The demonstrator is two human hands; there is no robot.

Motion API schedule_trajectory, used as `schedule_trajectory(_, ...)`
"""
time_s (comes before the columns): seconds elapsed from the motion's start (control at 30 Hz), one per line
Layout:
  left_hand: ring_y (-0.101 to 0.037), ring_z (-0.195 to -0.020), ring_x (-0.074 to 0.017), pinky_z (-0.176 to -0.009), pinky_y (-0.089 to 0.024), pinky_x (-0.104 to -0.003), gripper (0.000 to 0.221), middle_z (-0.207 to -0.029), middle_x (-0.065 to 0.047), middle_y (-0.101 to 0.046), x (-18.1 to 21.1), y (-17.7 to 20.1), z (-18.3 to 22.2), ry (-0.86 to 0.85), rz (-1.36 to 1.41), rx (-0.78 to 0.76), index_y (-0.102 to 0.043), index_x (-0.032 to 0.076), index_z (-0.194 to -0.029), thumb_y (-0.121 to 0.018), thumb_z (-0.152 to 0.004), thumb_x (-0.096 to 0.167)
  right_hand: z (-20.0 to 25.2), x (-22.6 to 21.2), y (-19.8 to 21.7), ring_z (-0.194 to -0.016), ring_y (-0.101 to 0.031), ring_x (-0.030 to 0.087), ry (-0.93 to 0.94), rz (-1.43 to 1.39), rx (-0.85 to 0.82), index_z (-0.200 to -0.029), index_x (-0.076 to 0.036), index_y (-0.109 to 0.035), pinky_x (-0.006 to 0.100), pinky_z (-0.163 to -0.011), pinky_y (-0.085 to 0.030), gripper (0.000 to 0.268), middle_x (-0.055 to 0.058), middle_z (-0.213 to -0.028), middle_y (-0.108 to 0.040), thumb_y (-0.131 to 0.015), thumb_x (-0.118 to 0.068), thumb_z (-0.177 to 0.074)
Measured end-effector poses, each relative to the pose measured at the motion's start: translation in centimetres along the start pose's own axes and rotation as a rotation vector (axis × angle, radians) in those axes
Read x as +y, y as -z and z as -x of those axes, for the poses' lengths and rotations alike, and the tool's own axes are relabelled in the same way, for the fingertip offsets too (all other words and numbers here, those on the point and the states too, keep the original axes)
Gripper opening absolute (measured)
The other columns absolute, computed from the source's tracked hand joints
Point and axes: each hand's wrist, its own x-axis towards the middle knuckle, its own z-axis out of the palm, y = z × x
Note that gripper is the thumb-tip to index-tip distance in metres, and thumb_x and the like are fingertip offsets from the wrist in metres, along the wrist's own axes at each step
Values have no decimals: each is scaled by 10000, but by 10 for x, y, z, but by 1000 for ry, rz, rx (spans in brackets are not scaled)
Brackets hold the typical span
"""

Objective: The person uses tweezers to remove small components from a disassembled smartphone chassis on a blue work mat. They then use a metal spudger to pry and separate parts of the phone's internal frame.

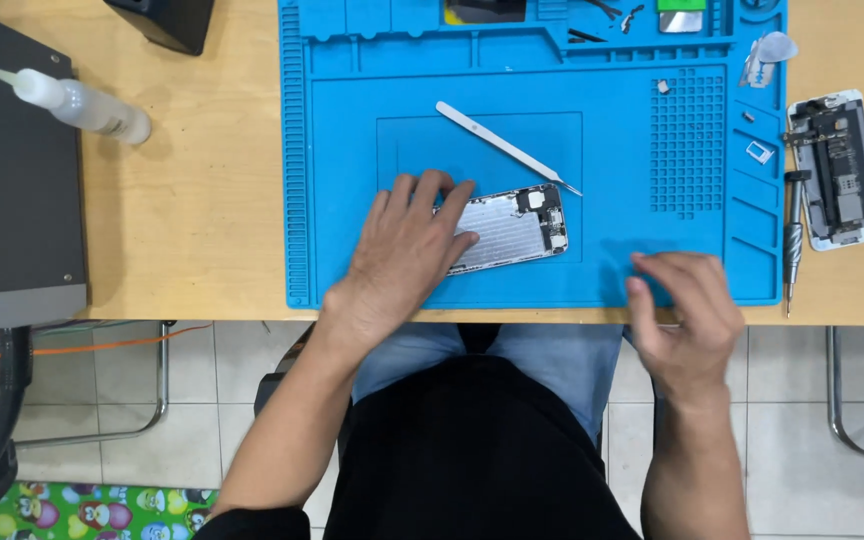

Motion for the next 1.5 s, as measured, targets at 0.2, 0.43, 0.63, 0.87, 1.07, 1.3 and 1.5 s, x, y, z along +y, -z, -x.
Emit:
schedule_trajectory(0.2,-626,-751,-269,-579,-522,-366,316,-874,-76,-571,-4,-21,-7,2,16,96,-698,92,-1155,-795,-868,179,-16,-25,-16,-877,-708,352,-36,-88,-114,-1084,3,-777,446,-790,-578,139,126,-942,-732,-750,27,-950)
schedule_trajectory(0.43,-689,-615,-287,-459,-584,-413,298,-746,-109,-613,-3,-7,5,72,75,58,-628,34,-1175,-744,-902,65,-25,-18,-9,-877,-697,342,-33,-59,-143,-1103,5,-776,434,-777,-571,124,117,-949,-718,-749,-10,-983)
schedule_trajectory(0.63,-698,-586,-289,-454,-597,-449,471,-701,-137,-632,10,22,21,153,59,58,-552,-1,-1350,-730,-919,70,-32,-25,-20,-922,-713,358,-38,-78,-227,-1122,-12,-766,453,-795,-574,147,126,-982,-727,-745,-31,-978)
schedule_trajectory(0.87,-705,-618,-396,-480,-582,-542,533,-753,-234,-652,17,41,24,257,339,-139,-439,-14,-1496,-522,-1077,306,-52,-58,-37,-991,-707,353,-130,-93,-402,-1355,-32,-657,494,-879,-533,435,143,-1073,-758,-749,-84,-933)
schedule_trajectory(1.07,-743,-873,-454,-680,-592,-561,573,-1091,-381,-699,32,57,49,369,646,-88,-417,-36,-1508,-515,-1051,295,-65,-77,-48,-1005,-708,421,-94,-158,-451,-1447,37,-555,532,-847,-568,624,235,-1075,-749,-773,-28,-866)
schedule_trajectory(1.3,-642,-755,-198,-757,-574,-385,772,-1733,-200,-89,74,38,86,479,1053,-234,-139,90,-1611,-523,-1000,364,-80,-66,-60,-1270,-587,331,-113,-190,-594,-1605,-52,-309,459,-1008,-515,705,192,-1386,-650,-641,-247,-1014)
schedule_trajectory(1.5,-626,-1239,-323,-902,-578,-430,635,-1666,-226,-218,92,19,89,168,1054,-190,-211,69,-1581,-519,-1062,266,-106,-56,-56,-1337,-538,337,-103,-283,-718,-1599,-73,-330,480,-1053,-459,569,168,-1445,-624,-475,-281,-1090)
